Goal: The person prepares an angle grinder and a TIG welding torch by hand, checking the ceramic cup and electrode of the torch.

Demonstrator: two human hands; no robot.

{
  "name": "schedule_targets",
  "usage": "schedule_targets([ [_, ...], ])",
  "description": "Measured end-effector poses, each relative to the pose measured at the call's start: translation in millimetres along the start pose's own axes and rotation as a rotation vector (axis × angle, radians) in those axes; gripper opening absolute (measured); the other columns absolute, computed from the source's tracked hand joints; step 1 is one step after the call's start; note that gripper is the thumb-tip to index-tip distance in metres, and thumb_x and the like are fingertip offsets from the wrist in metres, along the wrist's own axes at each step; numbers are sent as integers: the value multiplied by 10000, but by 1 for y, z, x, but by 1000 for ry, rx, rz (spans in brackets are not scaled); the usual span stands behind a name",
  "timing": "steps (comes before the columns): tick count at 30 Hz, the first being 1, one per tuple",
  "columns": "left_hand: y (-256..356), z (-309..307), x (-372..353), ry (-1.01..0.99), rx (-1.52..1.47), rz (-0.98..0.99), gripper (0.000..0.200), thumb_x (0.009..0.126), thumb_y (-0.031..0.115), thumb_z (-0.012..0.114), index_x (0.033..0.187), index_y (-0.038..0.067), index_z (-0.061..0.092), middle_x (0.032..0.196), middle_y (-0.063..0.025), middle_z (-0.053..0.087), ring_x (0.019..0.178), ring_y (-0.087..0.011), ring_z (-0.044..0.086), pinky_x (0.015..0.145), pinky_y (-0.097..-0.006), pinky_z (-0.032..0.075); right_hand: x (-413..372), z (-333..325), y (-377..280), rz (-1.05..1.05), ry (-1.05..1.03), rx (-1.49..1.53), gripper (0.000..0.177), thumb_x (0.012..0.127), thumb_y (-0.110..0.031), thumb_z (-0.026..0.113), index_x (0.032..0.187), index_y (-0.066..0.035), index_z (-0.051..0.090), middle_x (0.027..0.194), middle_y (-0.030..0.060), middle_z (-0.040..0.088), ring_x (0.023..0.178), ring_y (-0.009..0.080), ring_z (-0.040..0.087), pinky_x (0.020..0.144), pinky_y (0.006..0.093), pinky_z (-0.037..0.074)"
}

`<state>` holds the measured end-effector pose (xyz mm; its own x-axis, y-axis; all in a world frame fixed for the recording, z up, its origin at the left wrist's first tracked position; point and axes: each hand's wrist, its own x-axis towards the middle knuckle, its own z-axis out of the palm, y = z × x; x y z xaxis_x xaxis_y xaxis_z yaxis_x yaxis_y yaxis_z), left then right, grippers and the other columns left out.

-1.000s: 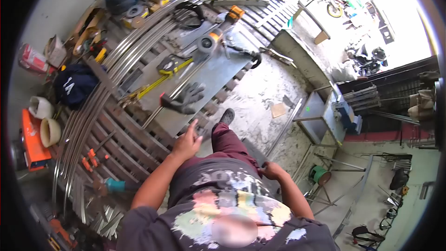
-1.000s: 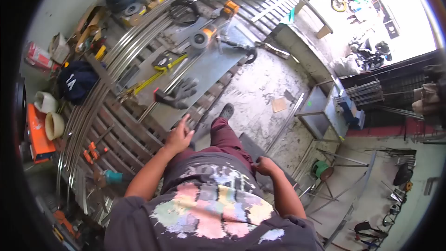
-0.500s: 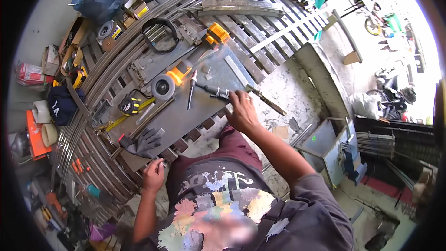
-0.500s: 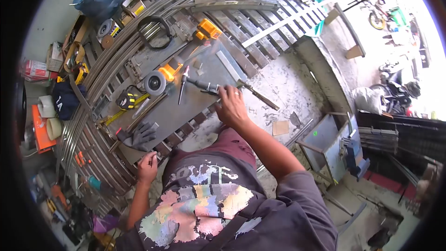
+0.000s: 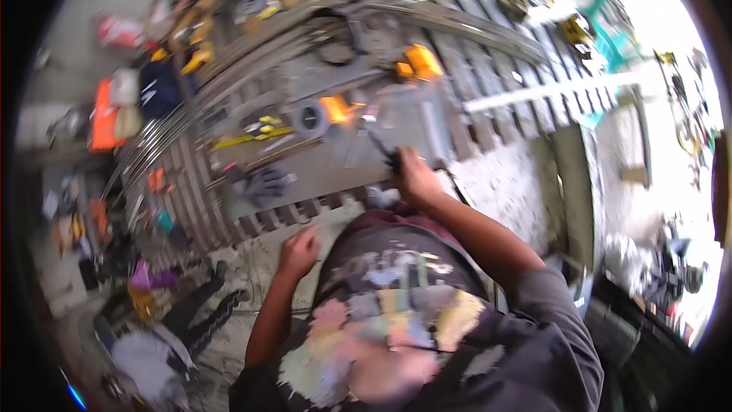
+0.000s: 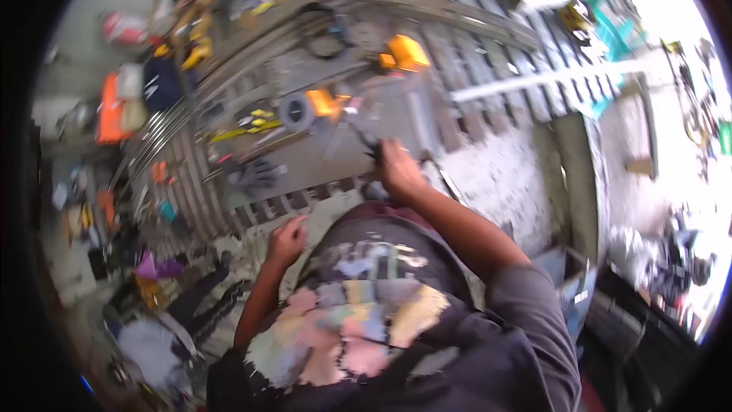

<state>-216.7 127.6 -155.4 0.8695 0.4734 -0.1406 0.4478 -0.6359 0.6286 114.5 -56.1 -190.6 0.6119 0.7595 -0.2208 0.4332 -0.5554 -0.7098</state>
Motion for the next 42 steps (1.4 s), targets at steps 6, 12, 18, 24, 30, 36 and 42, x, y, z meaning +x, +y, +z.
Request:
schedule_targets([
  [6,-16,34,6,22,77,117,320,961,193,717,1277,140,731,1137,-134,783,948,-357,769,824,-456,632,-38,-34,-5,-158,176,67,635,912,-45,704,1514,13,509,1270,262,629,1188,460,619,1047,483,509],
  [12,-1,33,1,136,101,80,290,1008,254,659,1271,147,719,1093,-132,771,899,-367,762,792,-487,627,-62,-67,29,-27,131,282,548,1081,-144,588,1563,77,449,1338,163,663,1172,207,640,1024,342,508],
  [18,-17,56,-56,149,25,-121,364,1028,268,595,1353,124,673,1197,-176,747,1002,-390,745,859,-516,600,-61,-77,-22,-122,20,79,607,866,-70,780,1421,66,577,938,63,678,792,141,638,708,327,542],
  [24,10,65,-120,2,4,-323,443,973,220,594,1412,161,620,1190,-183,751,1036,-410,741,904,-517,594,-63,-55,-66,-309,-137,28,536,775,-12,779,1298,26,670,913,83,686,756,170,615,708,353,530],
  [30,25,67,-139,55,-37,-495,454,1010,244,569,1455,155,583,1210,-192,749,1077,-399,743,917,-513,593,-50,-40,-89,-486,-274,-10,523,793,-13,796,1299,21,667,912,129,723,720,186,655,666,355,546],
  [36,54,48,-159,71,-93,-593,452,1047,275,564,1475,131,581,1221,-191,754,1095,-391,745,912,-514,596,-42,-34,-107,-557,-339,-18,507,784,-5,803,1276,10,680,963,124,722,750,185,668,668,354,553],
  [42,53,64,-173,119,-89,-634,536,995,284,615,1504,125,563,1219,-200,756,1078,-395,750,911,-507,596,-37,-28,-105,-503,-444,-39,502,775,-31,827,1258,2,693,967,130,727,815,223,703,722,361,578],
])
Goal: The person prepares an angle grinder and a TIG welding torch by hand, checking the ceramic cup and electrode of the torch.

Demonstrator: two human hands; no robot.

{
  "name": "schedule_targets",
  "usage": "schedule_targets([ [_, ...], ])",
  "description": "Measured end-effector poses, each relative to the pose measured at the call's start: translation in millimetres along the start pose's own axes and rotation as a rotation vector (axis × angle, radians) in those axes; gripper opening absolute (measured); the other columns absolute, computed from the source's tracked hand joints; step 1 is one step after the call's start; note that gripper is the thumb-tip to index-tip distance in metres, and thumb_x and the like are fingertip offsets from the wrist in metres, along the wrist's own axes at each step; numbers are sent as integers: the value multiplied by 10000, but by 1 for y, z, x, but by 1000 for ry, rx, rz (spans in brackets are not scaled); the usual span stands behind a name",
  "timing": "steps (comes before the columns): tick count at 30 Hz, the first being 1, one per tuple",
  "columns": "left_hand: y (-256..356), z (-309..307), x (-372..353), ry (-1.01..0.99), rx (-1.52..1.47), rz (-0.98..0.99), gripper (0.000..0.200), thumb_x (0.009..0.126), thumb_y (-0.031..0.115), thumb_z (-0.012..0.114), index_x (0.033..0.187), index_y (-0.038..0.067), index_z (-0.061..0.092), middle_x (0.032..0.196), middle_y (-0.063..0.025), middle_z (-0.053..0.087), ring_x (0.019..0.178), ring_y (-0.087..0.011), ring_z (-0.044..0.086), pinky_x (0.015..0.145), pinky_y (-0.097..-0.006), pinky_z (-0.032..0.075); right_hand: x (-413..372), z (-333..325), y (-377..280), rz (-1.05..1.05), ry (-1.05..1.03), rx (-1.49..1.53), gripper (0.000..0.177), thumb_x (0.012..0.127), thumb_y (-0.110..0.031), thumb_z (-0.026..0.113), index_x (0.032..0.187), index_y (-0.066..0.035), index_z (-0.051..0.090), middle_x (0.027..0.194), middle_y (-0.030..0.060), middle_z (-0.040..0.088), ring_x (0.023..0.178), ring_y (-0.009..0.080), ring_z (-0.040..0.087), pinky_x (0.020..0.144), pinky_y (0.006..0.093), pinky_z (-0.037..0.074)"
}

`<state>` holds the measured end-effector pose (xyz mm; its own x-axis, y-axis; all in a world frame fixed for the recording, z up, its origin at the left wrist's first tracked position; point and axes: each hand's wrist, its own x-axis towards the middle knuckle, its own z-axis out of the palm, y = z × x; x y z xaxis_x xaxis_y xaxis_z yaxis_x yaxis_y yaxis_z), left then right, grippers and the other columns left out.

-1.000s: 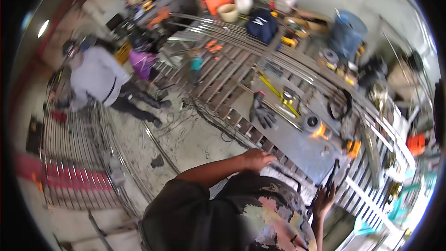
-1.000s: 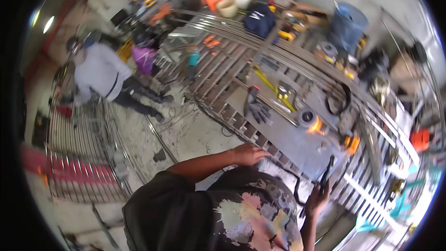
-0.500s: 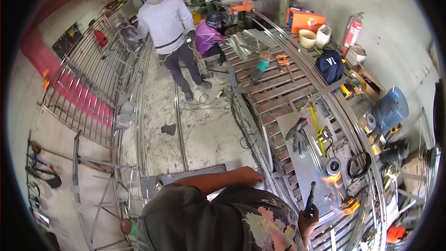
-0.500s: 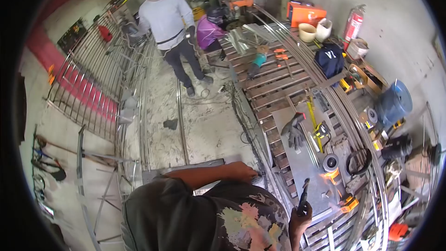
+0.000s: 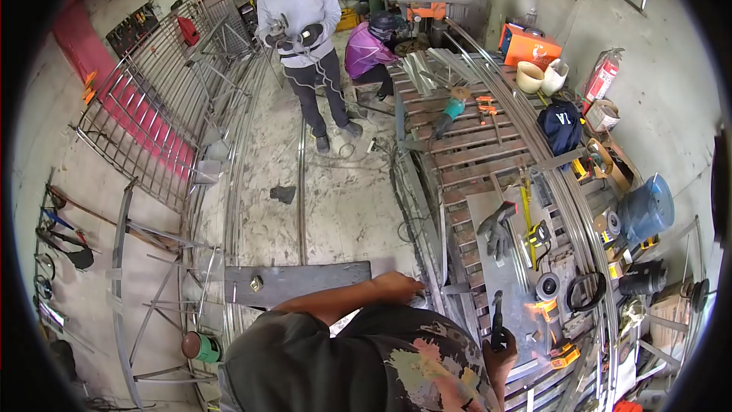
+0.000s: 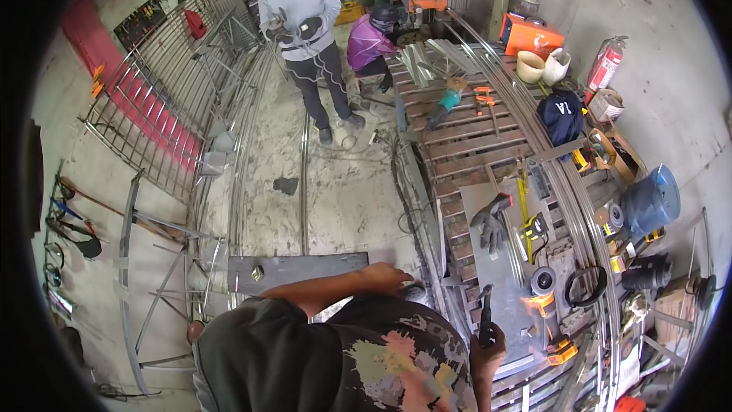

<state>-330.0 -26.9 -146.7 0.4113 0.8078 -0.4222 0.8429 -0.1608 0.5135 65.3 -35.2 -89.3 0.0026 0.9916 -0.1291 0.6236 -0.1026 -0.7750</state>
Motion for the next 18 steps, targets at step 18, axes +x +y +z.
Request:
schedule_targets([
  [18,14,4,48,4,40,116,513,958,303,646,1453,175,603,1208,-155,760,1033,-389,750,881,-511,597,-43,-24,-10,98,196,-161,422,734,45,651,1140,13,542,906,212,638,861,443,654,822,515,529],
])
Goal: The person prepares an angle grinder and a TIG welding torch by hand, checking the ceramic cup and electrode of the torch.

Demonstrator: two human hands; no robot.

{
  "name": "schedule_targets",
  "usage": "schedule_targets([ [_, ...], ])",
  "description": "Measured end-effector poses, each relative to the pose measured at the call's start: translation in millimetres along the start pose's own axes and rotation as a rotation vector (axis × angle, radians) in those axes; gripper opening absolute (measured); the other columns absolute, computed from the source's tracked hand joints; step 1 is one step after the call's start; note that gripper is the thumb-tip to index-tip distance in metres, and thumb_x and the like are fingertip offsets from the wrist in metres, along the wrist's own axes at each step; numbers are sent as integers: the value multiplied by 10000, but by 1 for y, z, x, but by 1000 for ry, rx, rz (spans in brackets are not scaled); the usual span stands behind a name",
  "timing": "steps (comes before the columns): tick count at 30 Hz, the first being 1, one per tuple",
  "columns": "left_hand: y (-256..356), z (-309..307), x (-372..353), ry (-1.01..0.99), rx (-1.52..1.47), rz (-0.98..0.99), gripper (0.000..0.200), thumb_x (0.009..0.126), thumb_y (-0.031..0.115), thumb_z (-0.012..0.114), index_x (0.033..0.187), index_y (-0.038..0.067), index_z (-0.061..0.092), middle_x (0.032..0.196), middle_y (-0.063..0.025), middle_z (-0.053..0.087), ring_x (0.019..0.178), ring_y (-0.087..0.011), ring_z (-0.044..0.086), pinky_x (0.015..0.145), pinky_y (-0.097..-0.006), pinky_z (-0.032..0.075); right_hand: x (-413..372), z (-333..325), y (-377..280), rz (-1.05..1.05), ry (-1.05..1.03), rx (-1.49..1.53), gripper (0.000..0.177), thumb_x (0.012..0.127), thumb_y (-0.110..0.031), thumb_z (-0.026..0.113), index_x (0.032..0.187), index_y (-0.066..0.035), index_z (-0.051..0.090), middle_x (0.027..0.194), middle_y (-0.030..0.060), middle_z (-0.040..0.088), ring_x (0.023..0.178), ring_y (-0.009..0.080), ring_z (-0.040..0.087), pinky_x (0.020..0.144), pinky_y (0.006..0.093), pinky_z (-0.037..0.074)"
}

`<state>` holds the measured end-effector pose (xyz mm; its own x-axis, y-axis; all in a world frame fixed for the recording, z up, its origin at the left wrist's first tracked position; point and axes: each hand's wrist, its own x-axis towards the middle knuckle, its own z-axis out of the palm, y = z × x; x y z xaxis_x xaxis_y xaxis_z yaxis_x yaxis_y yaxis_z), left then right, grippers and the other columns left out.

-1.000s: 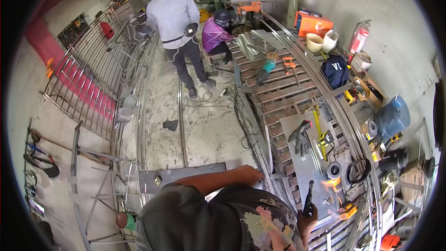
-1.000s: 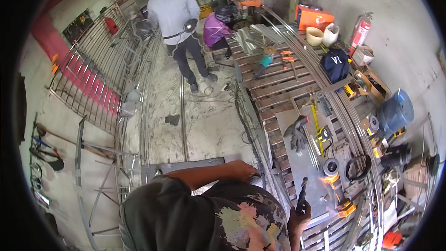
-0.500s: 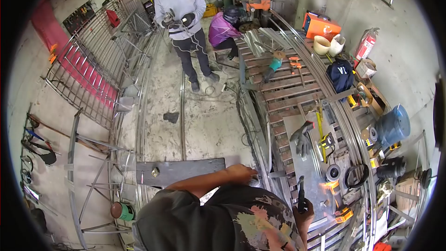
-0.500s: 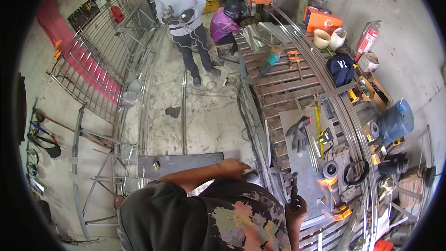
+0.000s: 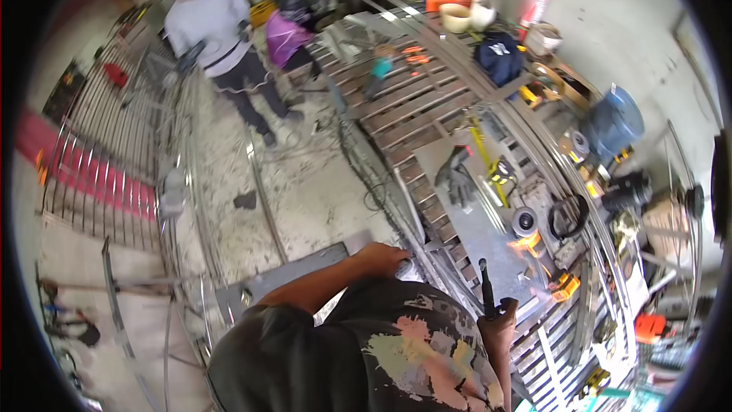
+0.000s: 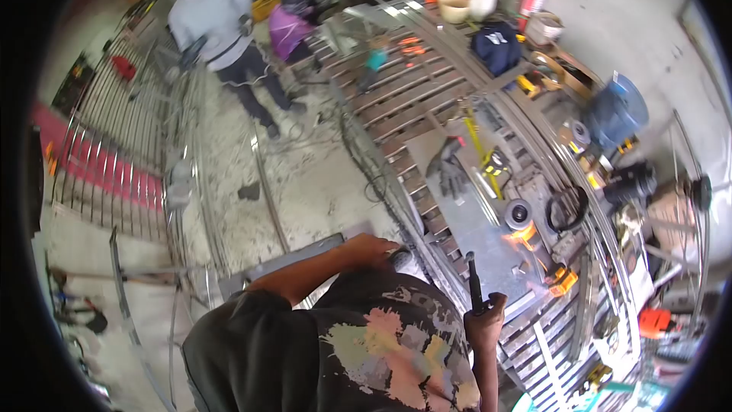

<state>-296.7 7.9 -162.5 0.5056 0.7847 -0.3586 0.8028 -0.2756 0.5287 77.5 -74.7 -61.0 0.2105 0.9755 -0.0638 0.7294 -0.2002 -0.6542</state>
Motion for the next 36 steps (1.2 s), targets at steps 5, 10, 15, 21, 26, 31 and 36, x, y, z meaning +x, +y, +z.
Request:
schedule_targets([
  [5,-16,31,42,118,-26,290,448,978,232,636,1414,131,638,1197,-184,749,1031,-403,737,896,-513,592,-24,-8,45,108,132,-78,270,718,24,666,948,6,524,812,214,610,764,419,630,717,499,504],
  [10,14,8,80,41,78,430,410,986,223,647,1378,101,657,1168,-174,760,1021,-372,749,863,-495,606,-54,-38,36,210,282,49,266,717,31,713,944,-6,580,791,157,640,725,319,647,681,443,526],
  [15,41,15,124,97,62,617,351,984,205,659,1317,100,692,1154,-167,768,980,-394,756,842,-488,624,-96,-62,44,436,444,52,268,718,-35,711,975,27,664,872,220,701,794,398,686,773,475,547],
  [21,116,14,150,-2,32,819,516,919,162,759,1412,79,629,1263,-156,618,1183,-381,620,1037,-475,520,-149,-85,26,663,655,-26,351,853,-84,814,1175,-32,686,924,174,733,800,348,707,769,443,547],
  [26,169,45,173,-161,179,919,730,912,275,783,1543,56,487,1505,-150,484,1401,-369,486,1154,-498,429,-201,-77,15,788,836,26,524,902,-13,753,1399,-52,593,1021,206,758,907,333,755,834,423,566],
  [31,226,96,223,-84,336,1056,815,942,418,749,1578,21,428,1622,-164,408,1529,-384,367,1226,-570,320,-239,-63,-6,959,977,28,653,938,46,697,1537,-114,494,1081,237,738,949,321,746,852,411,565],
  [36,258,151,273,27,316,1064,782,994,484,662,1590,38,426,1682,-153,375,1589,-387,299,1260,-680,216,-269,-48,-1,1014,1026,-36,677,894,63,747,1515,-93,529,1020,138,717,860,215,696,775,340,552],
])
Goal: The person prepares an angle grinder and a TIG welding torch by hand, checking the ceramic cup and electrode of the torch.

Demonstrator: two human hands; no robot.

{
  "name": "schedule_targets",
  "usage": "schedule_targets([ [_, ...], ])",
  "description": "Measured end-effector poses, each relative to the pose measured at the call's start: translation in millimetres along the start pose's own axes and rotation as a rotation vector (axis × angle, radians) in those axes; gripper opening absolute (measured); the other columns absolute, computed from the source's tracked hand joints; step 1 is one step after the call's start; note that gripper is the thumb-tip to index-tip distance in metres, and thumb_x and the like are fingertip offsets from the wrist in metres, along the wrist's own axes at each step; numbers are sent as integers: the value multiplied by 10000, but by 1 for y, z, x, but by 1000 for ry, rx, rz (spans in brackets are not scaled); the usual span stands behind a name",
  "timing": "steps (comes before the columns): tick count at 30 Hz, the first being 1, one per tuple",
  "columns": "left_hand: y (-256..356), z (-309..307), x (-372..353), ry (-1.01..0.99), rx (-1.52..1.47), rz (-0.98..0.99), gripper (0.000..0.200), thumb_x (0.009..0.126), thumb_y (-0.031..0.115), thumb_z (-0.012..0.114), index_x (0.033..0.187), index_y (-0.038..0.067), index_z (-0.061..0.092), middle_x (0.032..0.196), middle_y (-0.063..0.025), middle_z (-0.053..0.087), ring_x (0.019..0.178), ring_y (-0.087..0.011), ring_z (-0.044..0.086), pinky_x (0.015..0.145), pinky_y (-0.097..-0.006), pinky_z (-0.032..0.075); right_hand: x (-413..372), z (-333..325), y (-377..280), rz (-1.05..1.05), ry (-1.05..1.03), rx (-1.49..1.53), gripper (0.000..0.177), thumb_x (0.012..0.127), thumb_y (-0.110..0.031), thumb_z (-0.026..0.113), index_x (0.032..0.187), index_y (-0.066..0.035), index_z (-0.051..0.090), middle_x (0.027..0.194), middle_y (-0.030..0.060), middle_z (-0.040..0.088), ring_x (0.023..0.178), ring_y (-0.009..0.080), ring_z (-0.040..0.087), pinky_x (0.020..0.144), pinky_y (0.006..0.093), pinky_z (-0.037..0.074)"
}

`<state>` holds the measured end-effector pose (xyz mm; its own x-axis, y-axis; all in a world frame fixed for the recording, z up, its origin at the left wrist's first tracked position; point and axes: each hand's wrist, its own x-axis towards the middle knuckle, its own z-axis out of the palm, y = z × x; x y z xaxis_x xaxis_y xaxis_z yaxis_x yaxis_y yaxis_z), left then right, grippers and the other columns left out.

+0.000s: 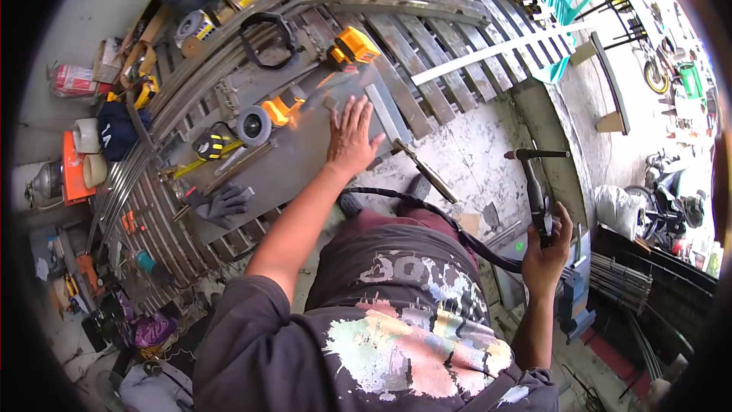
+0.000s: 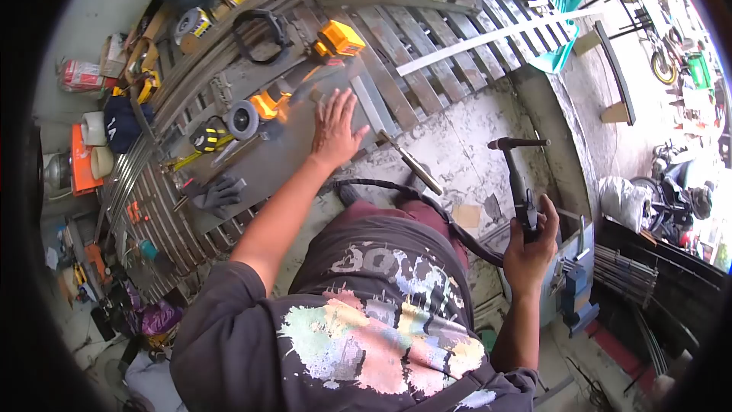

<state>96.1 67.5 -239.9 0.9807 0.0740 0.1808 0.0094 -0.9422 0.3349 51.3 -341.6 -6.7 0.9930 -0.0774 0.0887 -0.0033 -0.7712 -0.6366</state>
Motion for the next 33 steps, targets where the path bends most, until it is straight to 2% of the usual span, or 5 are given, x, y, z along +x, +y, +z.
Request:
schedule_targets([
  [6,2,18,10,54,137,-47,783,977,550,616,1598,102,453,1677,-81,424,1566,-333,353,1261,-680,190,25,8,23,47,-58,-73,673,793,15,887,1408,-87,632,940,50,680,770,115,631,692,285,520],
  [11,10,13,20,-13,135,-116,805,947,538,631,1622,147,432,1701,-32,399,1568,-306,334,1249,-645,185,75,40,75,16,-200,-42,605,805,-16,891,1361,-74,659,997,68,704,860,136,668,761,296,550],
  [17,14,11,21,-61,185,-105,771,960,505,631,1638,201,424,1724,-11,363,1585,-306,310,1237,-676,182,167,85,82,-288,-486,40,603,820,-17,884,1380,-57,664,998,66,747,824,114,673,737,287,555],
  [22,15,14,19,-132,269,-115,650,992,528,578,1618,394,462,1732,42,353,1589,-255,305,1231,-639,175,208,124,98,-384,-551,150,648,834,-16,882,1438,-58,648,1088,85,762,781,76,653,668,268,538],
  [33,9,24,13,-132,250,-143,754,1004,586,547,1674,301,348,1744,86,297,1607,-197,240,1262,-621,113,217,144,93,-552,-608,109,650,859,-40,875,1464,-41,637,1301,150,743,1040,172,737,843,320,593],
])
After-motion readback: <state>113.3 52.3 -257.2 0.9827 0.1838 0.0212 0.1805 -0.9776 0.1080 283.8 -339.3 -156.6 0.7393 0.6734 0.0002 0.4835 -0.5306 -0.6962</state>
